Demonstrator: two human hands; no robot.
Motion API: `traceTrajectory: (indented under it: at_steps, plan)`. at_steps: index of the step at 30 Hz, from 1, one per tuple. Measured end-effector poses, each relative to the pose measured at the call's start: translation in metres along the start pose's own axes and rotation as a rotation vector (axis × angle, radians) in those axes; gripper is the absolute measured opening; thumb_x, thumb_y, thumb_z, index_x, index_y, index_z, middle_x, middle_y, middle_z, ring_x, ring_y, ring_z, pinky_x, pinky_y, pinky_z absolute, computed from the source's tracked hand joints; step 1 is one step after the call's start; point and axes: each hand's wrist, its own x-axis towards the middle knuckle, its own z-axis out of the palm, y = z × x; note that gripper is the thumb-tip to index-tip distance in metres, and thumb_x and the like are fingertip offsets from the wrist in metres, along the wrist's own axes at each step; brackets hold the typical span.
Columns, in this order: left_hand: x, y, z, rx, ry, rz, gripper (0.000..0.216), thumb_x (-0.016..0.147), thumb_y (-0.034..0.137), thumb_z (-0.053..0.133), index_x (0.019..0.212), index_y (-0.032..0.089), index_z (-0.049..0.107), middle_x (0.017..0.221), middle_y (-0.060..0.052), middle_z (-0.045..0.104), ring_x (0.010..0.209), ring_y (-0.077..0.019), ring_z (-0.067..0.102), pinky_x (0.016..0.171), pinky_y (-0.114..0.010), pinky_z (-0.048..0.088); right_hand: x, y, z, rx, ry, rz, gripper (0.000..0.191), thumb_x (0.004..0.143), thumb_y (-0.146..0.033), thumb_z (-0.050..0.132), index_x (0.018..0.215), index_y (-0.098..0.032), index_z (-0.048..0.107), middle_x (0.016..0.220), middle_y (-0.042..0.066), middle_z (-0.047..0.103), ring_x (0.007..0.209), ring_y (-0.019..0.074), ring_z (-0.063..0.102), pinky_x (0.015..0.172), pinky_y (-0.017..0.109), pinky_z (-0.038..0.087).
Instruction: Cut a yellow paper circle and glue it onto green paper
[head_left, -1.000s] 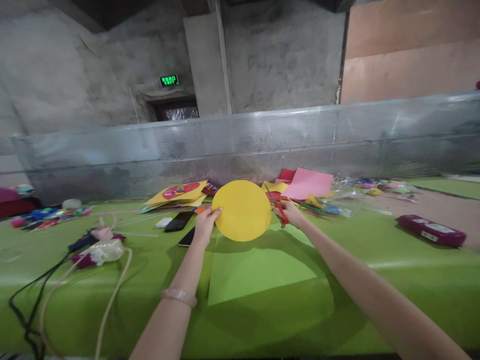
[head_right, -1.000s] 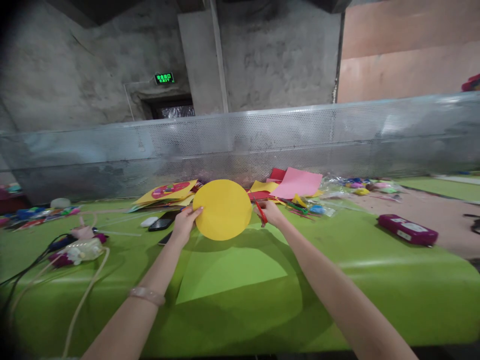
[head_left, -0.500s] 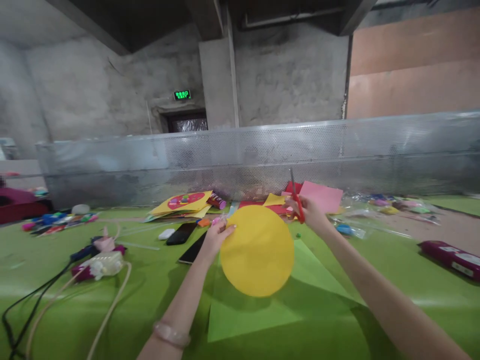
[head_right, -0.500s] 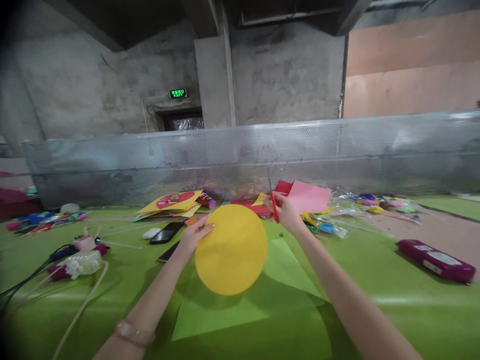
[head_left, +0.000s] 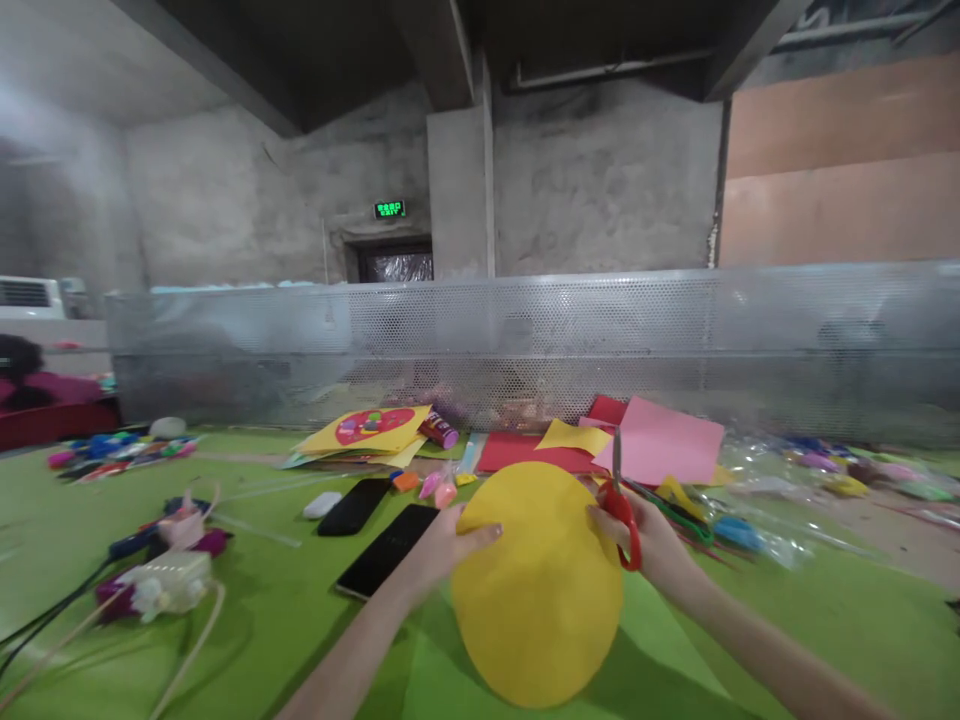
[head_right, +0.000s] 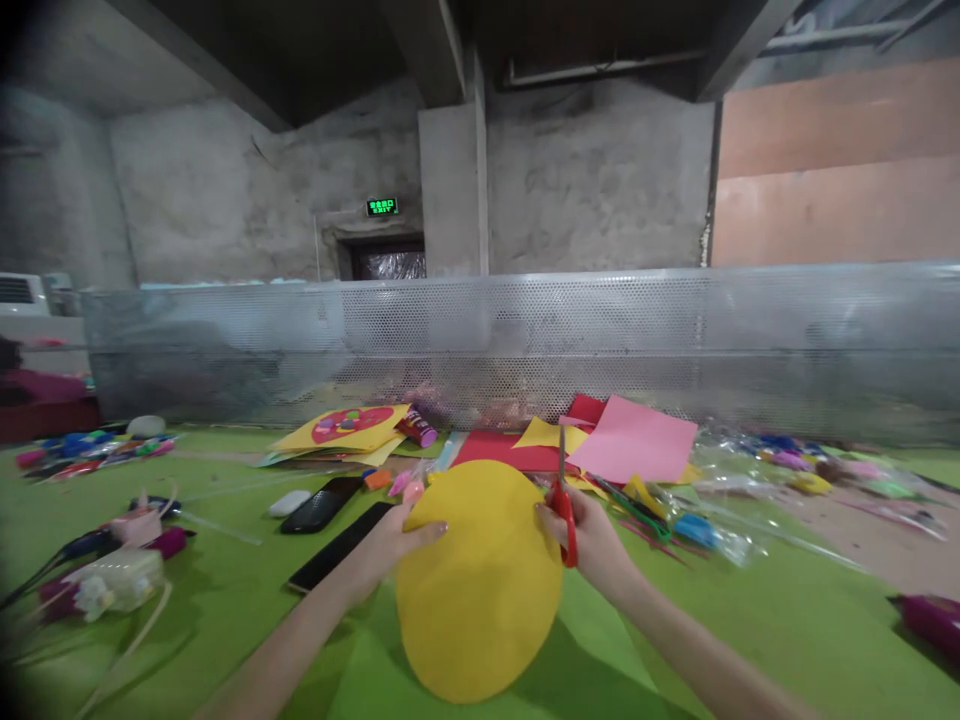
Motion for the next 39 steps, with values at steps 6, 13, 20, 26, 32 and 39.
traceTrajectory:
  at_steps: [6,13,20,26,32,39]
  plan:
    - [0.016,0.009,-0.018,0.106,-0.068,-0.062,0.036,0.064,0.035,0.067,0.093,0.015,0.064,0.085,-0.006,0.069,0.081,-0.0265,0.063,0.072,-0.035,0.048,0.001,0.007,0.006,-0.016,-0.005,0.168,0.034,0.071,-0.05,0.05,0.064,-0.019,0.041,0.052,-0.006,0.039,0.045,0.0095,0.042,0.043,0.021,0.035]
    - [0.048,0.013,-0.028,0.222,-0.096,-0.089,0.034,0.063,0.039,0.065,0.089,0.017,0.067,0.087,-0.007,0.068,0.081,-0.0271,0.062,0.074,-0.036,0.046,0.002,0.029,-0.004,-0.128,-0.177,0.384,0.03,0.071,-0.046,0.049,0.066,-0.018,0.043,0.045,-0.008,0.035,0.039,0.0086,0.04,0.038,0.019,0.037]
    - [0.046,0.001,-0.029,0.215,-0.075,-0.142,0.035,0.068,0.04,0.06,0.095,0.018,0.064,0.087,-0.003,0.07,0.082,-0.0251,0.063,0.07,-0.031,0.048,-0.002,0.033,-0.013,-0.34,-0.247,0.336,0.026,0.072,-0.038,0.046,0.058,-0.018,0.036,0.053,-0.005,0.033,0.048,0.0086,0.036,0.044,0.019,0.03]
    - [0.034,0.007,-0.025,0.155,0.023,-0.171,0.033,0.069,0.037,0.063,0.097,0.019,0.064,0.089,-0.002,0.07,0.08,-0.0223,0.064,0.07,-0.028,0.05,-0.008,0.024,-0.009,-0.35,-0.246,0.333,0.02,0.071,-0.034,0.043,0.059,-0.019,0.038,0.052,-0.005,0.036,0.049,0.0098,0.038,0.046,0.02,0.031]
    - [0.028,0.005,-0.016,0.023,0.047,-0.209,0.034,0.065,0.04,0.065,0.092,0.02,0.066,0.086,-0.003,0.071,0.075,-0.0243,0.065,0.067,-0.032,0.052,-0.017,0.011,-0.005,-0.261,-0.237,0.444,0.018,0.069,-0.034,0.044,0.062,-0.018,0.043,0.058,-0.003,0.041,0.051,0.0102,0.044,0.042,0.018,0.032]
    - [0.028,0.001,-0.022,0.056,-0.043,-0.255,0.029,0.071,0.037,0.062,0.097,0.023,0.064,0.091,-0.003,0.07,0.081,-0.0241,0.064,0.072,-0.034,0.05,-0.011,0.01,-0.009,-0.212,-0.361,0.465,0.019,0.065,-0.034,0.053,0.068,-0.015,0.054,0.059,-0.002,0.049,0.053,0.0104,0.046,0.045,0.018,0.034]
